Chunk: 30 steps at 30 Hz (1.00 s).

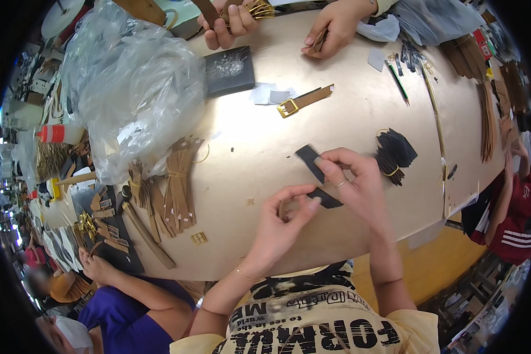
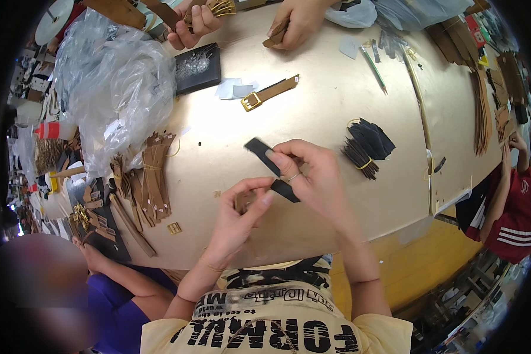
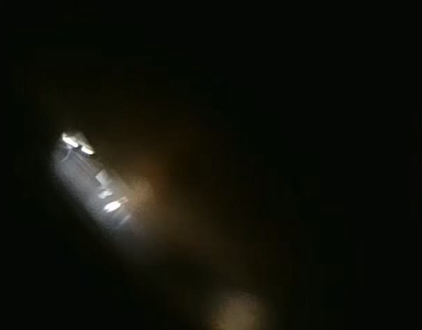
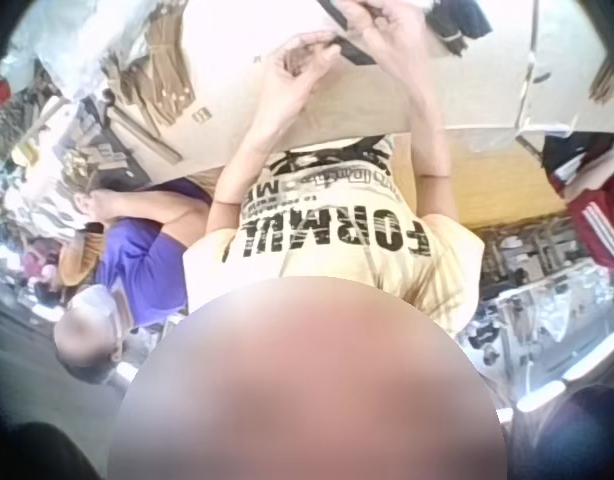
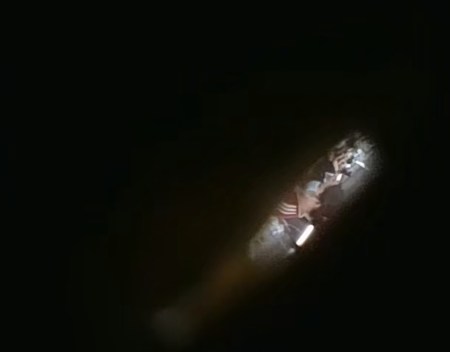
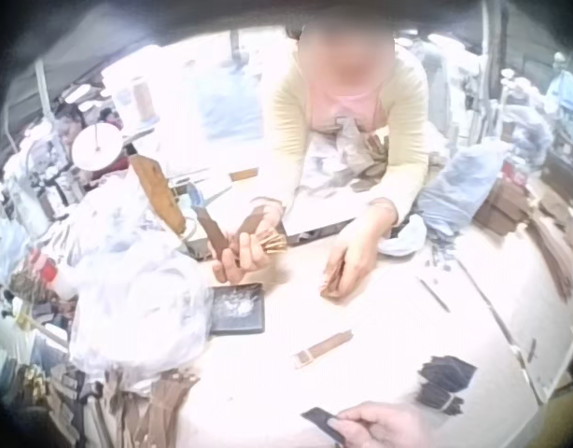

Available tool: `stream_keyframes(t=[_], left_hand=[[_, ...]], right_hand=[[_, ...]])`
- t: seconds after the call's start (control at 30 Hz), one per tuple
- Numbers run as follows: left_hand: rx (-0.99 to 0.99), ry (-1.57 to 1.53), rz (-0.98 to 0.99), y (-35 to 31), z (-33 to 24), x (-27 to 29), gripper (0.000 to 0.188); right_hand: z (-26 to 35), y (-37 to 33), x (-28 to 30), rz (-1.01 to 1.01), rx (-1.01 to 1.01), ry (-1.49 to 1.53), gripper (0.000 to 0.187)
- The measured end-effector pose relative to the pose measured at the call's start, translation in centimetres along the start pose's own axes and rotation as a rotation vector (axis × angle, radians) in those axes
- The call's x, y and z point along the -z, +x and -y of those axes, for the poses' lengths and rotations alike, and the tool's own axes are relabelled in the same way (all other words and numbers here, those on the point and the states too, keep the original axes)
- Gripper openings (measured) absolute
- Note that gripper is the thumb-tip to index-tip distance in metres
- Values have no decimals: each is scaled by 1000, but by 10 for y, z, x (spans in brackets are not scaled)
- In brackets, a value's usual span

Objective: The person assembles a leather strap by attaching a metal buckle. They use pliers to secure the buckle onto the strap, then fold and align the leather ends. The person handles multiple strap pieces and tools on a cluttered workbench.

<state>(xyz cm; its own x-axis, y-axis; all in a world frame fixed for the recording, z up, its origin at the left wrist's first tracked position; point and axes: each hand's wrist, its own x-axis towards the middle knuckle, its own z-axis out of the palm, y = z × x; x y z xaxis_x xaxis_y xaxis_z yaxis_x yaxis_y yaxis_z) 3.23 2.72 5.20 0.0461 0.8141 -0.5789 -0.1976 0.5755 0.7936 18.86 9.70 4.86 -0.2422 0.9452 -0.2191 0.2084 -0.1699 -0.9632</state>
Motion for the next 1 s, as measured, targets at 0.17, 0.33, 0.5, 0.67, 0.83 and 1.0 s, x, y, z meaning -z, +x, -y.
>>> stream_keyframes(t=[0.17, 0.33, 0.5, 0.67, 0.83, 1.0], left_hand=[[-37, -121, -103, -2, 1, 42, 29], [-135, -814, -80, 9, -3, 51, 37], [-375, -1266, 143, 17, -7, 31, 36], [-429, -1171, 86, 18, -6, 16, 32], [-539, -476, -123, 13, 2, 23, 45], [-238, -75, 14, -5, 7, 44, 26]], right_hand=[[4, 31, 19, 321, 199, -621, 18], [6, 36, 13, 109, 353, -694, 21], [16, -10, -5, 280, -92, -81, 30], [1, -51, -53, 219, -196, 464, 38], [-6, -49, -34, 257, -138, 206, 26], [-1, -39, 2, 306, -245, 76, 17]])
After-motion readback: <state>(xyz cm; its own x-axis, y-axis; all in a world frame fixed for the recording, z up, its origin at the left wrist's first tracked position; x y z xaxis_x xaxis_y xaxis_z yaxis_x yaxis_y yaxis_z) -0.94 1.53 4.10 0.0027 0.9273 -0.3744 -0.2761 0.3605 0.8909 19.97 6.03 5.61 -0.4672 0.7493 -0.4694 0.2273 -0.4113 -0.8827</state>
